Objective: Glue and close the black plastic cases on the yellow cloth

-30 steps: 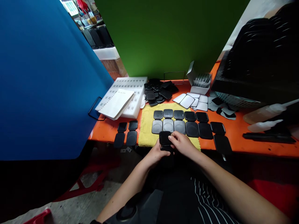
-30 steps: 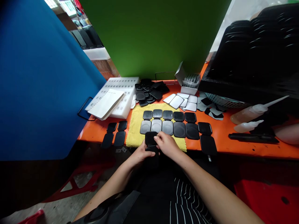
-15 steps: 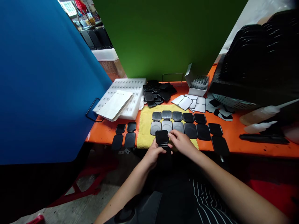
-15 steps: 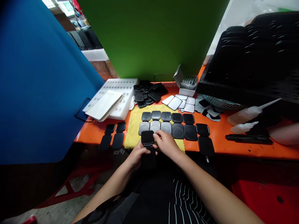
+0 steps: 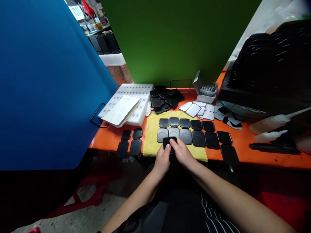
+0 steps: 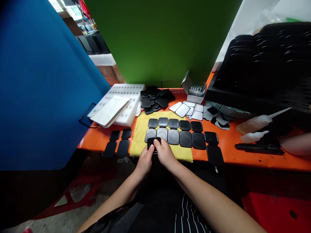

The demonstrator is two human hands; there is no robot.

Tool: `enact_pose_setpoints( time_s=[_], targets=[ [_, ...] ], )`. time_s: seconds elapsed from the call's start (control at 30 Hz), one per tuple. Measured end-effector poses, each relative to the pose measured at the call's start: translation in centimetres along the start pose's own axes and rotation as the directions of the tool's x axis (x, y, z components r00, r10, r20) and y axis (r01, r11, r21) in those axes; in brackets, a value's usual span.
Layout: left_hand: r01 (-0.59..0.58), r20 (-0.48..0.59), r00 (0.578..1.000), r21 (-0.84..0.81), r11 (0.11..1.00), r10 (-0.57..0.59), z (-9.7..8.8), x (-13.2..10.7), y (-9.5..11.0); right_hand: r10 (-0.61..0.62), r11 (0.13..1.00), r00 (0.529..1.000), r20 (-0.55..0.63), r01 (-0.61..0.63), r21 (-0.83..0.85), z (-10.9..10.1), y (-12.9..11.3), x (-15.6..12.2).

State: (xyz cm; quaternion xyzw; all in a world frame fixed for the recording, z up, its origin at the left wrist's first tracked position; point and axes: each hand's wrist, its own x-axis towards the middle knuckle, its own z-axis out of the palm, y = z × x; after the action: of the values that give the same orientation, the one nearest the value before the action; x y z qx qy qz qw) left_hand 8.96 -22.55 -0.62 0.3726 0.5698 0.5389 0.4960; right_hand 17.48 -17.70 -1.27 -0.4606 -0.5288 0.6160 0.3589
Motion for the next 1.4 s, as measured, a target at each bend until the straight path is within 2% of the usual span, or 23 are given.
enact_pose_setpoints(
  time_s=[0.1,0.23,0.33,0.43,0.53,0.63,0.7,0.8,0.9,1.0,1.13,1.27,1.33,1.4],
  targets=[
    [0.015,-0.016,1.0,-0.042,0.999,-0.016,-0.1,0.2,0.2,0.021,0.998,1.0,-0.004,-0.021,0.064,-0.2,-0.1,0.1],
    [0.156,-0.02,0.987,-0.154,0.976,-0.16,-0.2,0.5,0.6,0.236,0.925,0.967,0.094,-0.254,0.284,-0.9,-0.3,-0.1],
    [0.247,0.022,0.968,-0.263,0.933,-0.25,-0.3,0.5,0.7,0.303,0.848,0.933,0.193,-0.356,0.391,-1.5,-0.4,-0.3],
    [0.299,0.093,0.954,-0.301,0.905,-0.285,-0.3,0.4,0.5,0.321,0.843,0.934,0.158,-0.358,0.402,-1.7,-0.2,-0.4],
    [0.293,0.123,0.955,-0.243,0.925,-0.27,-0.5,0.1,0.1,0.291,0.891,0.946,0.146,-0.323,0.32,-1.7,0.1,-0.5],
    [0.281,0.117,0.958,-0.211,0.936,-0.261,-1.3,-0.2,-0.2,0.238,0.921,0.948,0.211,-0.289,0.261,-1.6,0.6,-0.3],
    [0.27,0.079,0.963,-0.191,0.944,-0.259,-2.3,0.0,-0.2,0.238,0.923,0.953,0.189,-0.282,0.26,-1.9,0.8,0.0],
    [0.154,-0.051,0.986,-0.07,0.986,-0.157,-4.8,1.8,0.2,0.211,0.952,0.974,0.084,-0.225,0.21,-2.8,0.9,0.4],
    [-0.005,-0.168,0.985,0.204,0.979,0.04,-7.4,5.1,0.6,0.143,0.983,0.99,0.015,-0.144,0.116,-3.7,0.7,0.3],
    [-0.02,-0.219,0.97,0.347,0.938,0.102,-8.9,8.7,0.8,0.112,0.991,0.994,0.021,-0.113,0.071,-4.1,0.5,-0.2],
    [0.003,-0.235,0.965,0.448,0.894,0.114,-9.0,11.6,0.8,0.078,0.997,0.996,0.043,-0.078,-0.005,-4.2,0.7,-0.8],
    [0.031,-0.247,0.962,0.521,0.853,0.116,-8.6,11.9,0.7,0.041,0.986,0.998,0.055,-0.032,-0.162,-4.5,1.0,-1.2],
    [0.019,-0.25,0.958,0.552,0.834,0.143,-8.5,11.1,1.2,0.031,0.978,0.998,0.054,-0.02,-0.207,-4.8,1.1,-1.5],
    [-0.01,-0.251,0.953,0.534,0.845,0.169,-8.2,9.5,2.7,0.037,0.976,0.998,0.048,-0.025,-0.218,-5.2,1.1,-1.8]
  ],
)
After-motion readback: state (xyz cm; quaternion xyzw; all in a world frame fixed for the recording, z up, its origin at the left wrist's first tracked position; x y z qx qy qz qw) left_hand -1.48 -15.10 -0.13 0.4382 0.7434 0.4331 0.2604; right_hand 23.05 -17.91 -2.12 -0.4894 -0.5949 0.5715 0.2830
